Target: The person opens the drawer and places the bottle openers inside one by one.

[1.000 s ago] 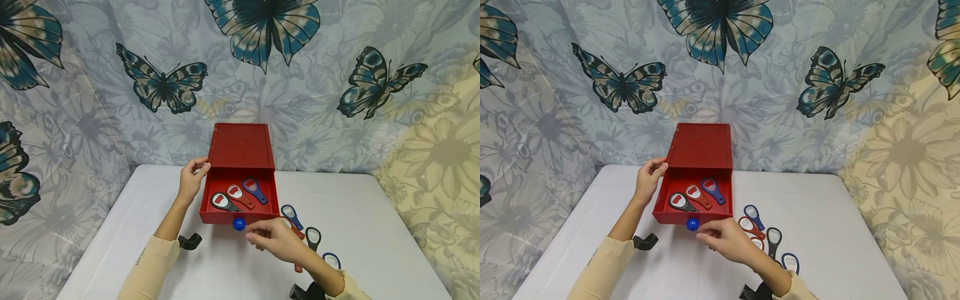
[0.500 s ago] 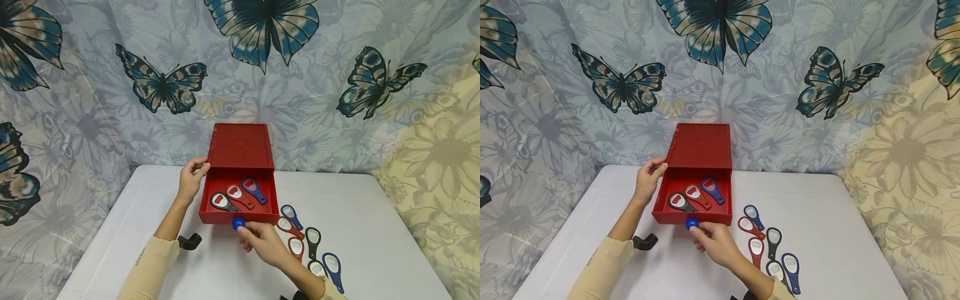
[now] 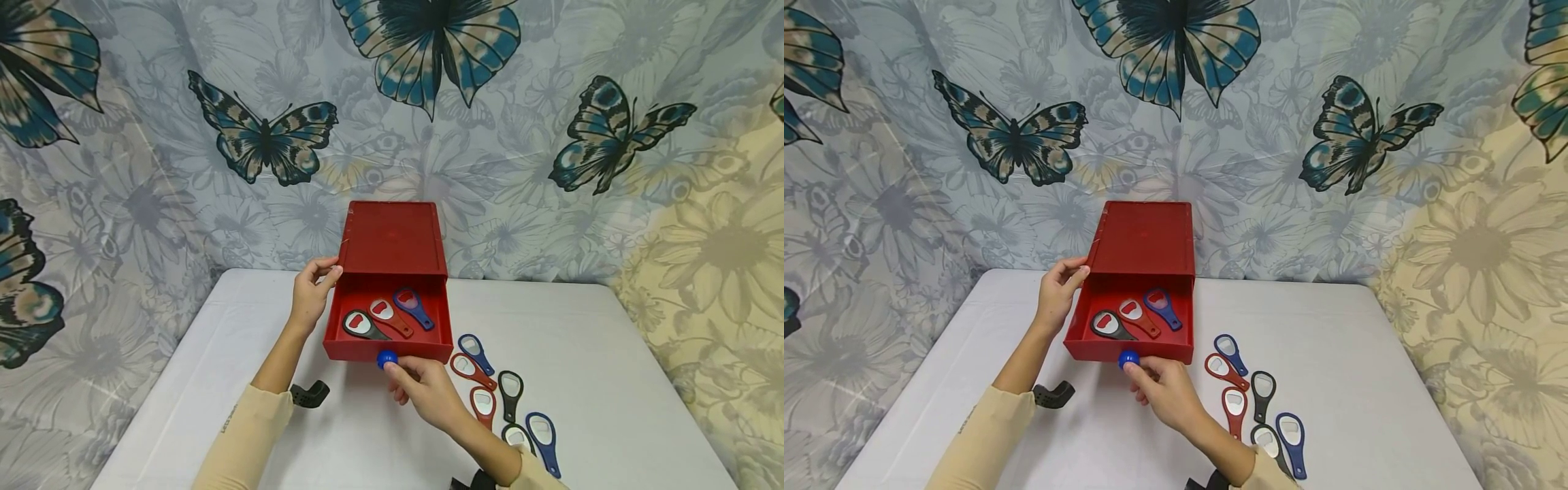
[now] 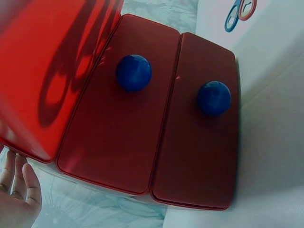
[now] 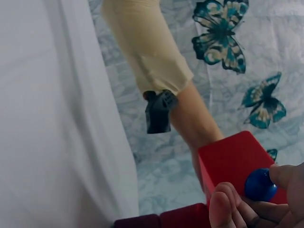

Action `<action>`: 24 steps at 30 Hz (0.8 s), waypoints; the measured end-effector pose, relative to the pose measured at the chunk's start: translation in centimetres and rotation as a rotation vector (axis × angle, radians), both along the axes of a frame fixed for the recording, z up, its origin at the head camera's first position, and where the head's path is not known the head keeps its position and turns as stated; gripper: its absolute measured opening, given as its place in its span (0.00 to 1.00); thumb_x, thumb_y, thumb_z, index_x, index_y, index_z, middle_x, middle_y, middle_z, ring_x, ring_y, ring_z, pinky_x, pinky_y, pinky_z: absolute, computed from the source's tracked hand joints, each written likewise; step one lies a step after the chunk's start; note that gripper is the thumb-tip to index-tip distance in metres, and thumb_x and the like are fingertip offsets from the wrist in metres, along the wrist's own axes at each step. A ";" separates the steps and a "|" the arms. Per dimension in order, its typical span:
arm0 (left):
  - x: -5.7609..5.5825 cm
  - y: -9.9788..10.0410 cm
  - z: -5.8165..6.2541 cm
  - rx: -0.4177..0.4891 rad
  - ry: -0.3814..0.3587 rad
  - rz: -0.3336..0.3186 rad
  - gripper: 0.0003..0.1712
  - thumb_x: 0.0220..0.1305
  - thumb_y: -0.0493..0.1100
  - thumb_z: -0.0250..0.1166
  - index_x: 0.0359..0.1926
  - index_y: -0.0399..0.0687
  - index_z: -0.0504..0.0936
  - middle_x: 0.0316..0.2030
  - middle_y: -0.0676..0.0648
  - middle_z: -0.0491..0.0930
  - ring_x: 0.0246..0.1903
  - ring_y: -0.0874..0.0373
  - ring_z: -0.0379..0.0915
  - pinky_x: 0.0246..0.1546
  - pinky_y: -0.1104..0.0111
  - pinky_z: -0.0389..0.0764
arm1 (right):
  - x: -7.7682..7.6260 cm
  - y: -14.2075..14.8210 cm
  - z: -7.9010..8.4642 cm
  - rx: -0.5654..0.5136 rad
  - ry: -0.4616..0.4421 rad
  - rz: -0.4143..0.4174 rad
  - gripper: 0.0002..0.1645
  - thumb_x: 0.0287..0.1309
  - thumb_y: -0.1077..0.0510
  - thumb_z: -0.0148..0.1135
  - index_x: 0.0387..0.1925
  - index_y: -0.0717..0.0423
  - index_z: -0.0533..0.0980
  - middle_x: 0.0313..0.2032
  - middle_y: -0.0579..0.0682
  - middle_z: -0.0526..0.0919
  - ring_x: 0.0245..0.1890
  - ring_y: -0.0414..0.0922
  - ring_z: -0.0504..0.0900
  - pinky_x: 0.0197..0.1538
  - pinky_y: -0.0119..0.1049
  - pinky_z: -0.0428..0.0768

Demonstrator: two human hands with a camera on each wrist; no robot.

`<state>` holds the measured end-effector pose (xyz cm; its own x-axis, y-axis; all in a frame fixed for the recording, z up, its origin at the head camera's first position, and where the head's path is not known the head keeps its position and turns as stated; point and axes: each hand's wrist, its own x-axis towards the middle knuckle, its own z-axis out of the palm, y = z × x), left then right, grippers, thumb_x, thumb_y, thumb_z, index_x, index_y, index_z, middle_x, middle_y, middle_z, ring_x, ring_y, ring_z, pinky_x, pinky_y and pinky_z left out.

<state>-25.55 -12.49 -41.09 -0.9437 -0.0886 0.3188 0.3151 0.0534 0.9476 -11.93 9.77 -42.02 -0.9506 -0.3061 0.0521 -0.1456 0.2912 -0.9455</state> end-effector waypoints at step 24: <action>0.0 -0.2 1.3 0.047 -0.211 -0.045 0.18 0.66 0.40 0.61 0.54 0.36 0.74 0.46 0.53 0.77 0.41 0.67 0.75 0.43 0.73 0.76 | -5.4 -0.4 0.8 -0.073 -0.033 -0.087 0.22 0.67 0.52 0.59 0.41 0.71 0.80 0.26 0.62 0.83 0.21 0.43 0.80 0.29 0.30 0.83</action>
<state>-25.58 -12.73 -39.78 -0.9924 -0.0549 0.1098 0.1101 -0.0018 0.9939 -17.29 9.41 -41.26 -0.9749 -0.2192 0.0396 -0.0913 0.2314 -0.9686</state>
